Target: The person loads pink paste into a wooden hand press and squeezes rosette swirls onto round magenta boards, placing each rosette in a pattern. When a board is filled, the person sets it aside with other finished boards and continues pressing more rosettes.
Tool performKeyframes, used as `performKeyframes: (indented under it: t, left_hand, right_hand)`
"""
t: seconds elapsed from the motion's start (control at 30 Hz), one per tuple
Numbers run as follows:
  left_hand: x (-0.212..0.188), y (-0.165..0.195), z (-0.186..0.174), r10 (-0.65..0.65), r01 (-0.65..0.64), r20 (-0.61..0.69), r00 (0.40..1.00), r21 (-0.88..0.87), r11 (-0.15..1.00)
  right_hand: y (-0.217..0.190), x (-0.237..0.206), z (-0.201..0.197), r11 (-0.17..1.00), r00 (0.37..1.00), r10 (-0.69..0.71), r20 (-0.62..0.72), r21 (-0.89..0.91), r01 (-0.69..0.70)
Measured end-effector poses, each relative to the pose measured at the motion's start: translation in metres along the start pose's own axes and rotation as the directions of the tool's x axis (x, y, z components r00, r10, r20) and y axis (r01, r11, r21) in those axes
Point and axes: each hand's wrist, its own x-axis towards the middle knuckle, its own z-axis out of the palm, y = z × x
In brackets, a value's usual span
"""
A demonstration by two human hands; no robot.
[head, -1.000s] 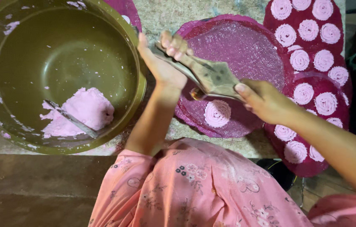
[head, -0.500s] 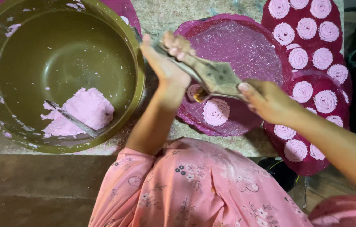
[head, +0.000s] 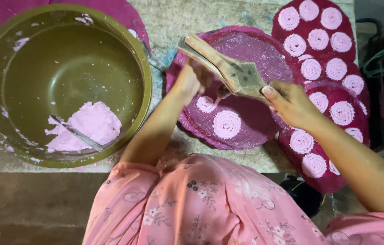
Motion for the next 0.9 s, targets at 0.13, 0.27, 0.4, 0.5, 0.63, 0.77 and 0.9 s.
performKeyframes:
  t: [0.13, 0.27, 0.4, 0.5, 0.63, 0.77, 0.9]
  left_hand:
    - [0.009, -0.027, -0.013, -0.102, 0.096, -0.011, 0.995, 0.452, 0.887]
    - [0.008, -0.033, -0.023, -0.023, 0.028, -0.016, 1.000, 0.526, 0.850]
    - [-0.023, -0.035, -0.045, 0.446, -0.477, 0.301, 0.843, 0.801, 0.361]
    - [-0.060, -0.030, -0.041, 0.448, -0.335, 0.293, 0.844, 0.942, 0.015]
    - [-0.109, -0.002, -0.015, 0.285, -0.113, 0.166, 0.944, 0.975, -0.194]
    - [-0.143, 0.040, 0.013, 0.511, -0.517, 0.747, 0.426, 0.664, -0.540]
    - [-0.178, 0.071, 0.023, 0.292, -0.553, 0.470, 0.833, 0.734, 0.395]
  right_hand:
    - [0.011, 0.012, 0.009, 0.999, 0.999, 0.018, -0.049, 0.034, -0.016]
    - [0.026, 0.026, 0.022, 0.990, 0.992, 0.006, -0.130, 0.139, 0.012]
    - [0.042, 0.027, 0.024, 0.965, 0.981, 0.076, -0.180, 0.262, -0.026]
    - [0.053, 0.018, 0.025, 0.926, 0.980, 0.070, -0.186, 0.376, 0.006]
    - [0.029, -0.003, 0.023, 0.921, 0.986, -0.076, -0.151, 0.369, 0.127]
    - [-0.045, -0.033, 0.009, 0.937, 0.958, -0.287, -0.009, 0.204, 0.283]
    - [-0.135, -0.053, -0.010, 0.550, 0.625, -0.778, 0.058, -0.418, 0.723]
